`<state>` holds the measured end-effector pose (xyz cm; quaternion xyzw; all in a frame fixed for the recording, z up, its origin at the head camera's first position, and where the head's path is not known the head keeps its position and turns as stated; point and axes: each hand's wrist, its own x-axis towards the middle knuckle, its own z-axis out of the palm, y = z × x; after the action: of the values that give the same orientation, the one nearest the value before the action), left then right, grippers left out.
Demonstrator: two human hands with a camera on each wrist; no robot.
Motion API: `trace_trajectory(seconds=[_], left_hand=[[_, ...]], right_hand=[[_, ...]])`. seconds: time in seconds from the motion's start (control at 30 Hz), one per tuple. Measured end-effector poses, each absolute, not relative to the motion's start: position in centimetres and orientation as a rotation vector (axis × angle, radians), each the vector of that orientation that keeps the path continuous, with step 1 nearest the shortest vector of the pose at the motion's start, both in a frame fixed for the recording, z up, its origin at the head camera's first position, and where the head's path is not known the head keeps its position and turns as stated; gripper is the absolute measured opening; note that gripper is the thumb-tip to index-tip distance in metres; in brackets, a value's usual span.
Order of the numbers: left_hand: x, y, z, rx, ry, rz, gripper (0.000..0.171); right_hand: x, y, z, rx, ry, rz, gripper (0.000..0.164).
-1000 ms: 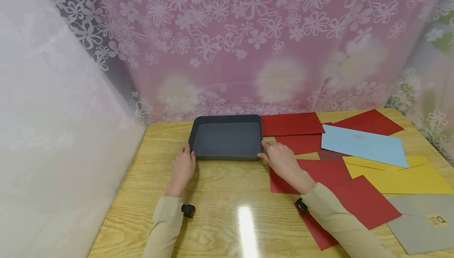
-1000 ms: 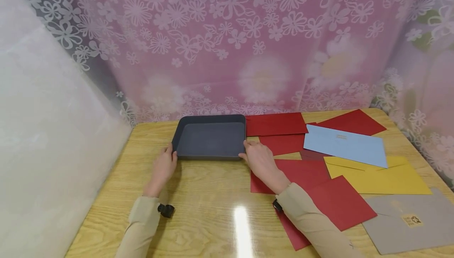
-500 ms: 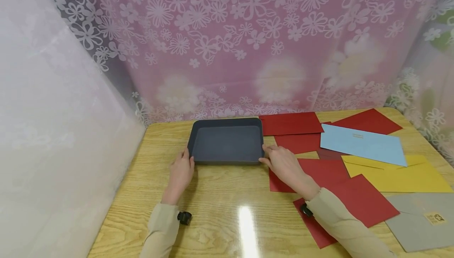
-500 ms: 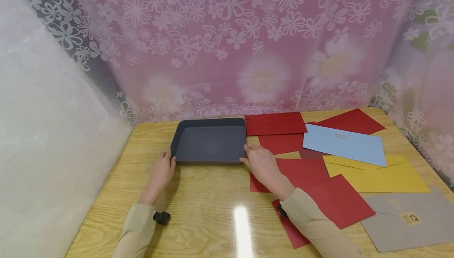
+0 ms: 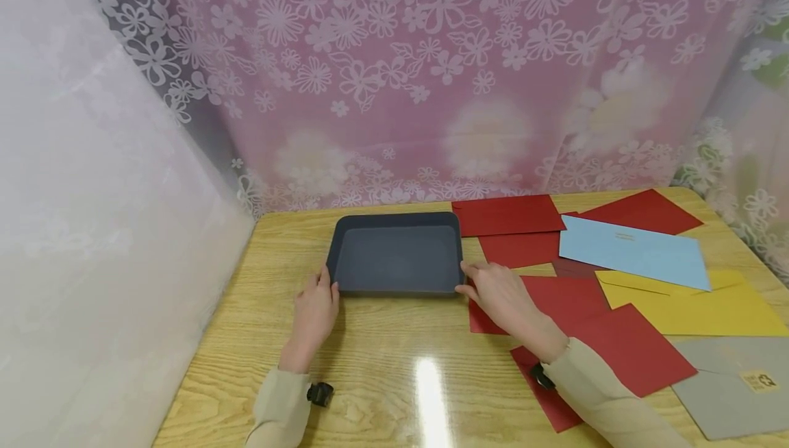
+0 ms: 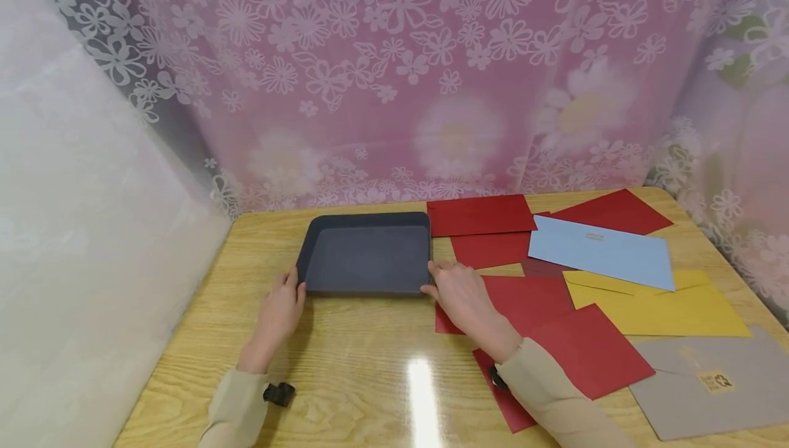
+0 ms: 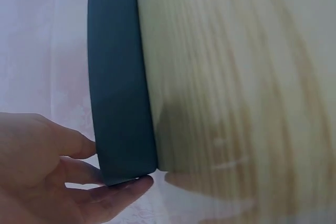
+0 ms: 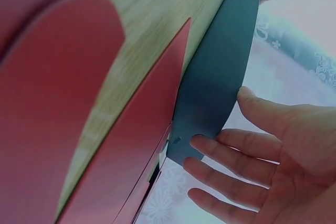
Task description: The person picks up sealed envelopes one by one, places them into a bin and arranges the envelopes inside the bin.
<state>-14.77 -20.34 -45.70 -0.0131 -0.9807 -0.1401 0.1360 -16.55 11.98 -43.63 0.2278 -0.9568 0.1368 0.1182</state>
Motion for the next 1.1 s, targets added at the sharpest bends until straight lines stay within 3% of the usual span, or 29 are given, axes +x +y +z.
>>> trace_trajectory(seconds=[1.1], left_hand=[[-10.1, -19.3, -45.0, -0.123, -2.770, -0.275, 0.043]], right_hand=[[-12.6, 12.9, -43.4, 0.741, -2.738, 0.299, 0.051]])
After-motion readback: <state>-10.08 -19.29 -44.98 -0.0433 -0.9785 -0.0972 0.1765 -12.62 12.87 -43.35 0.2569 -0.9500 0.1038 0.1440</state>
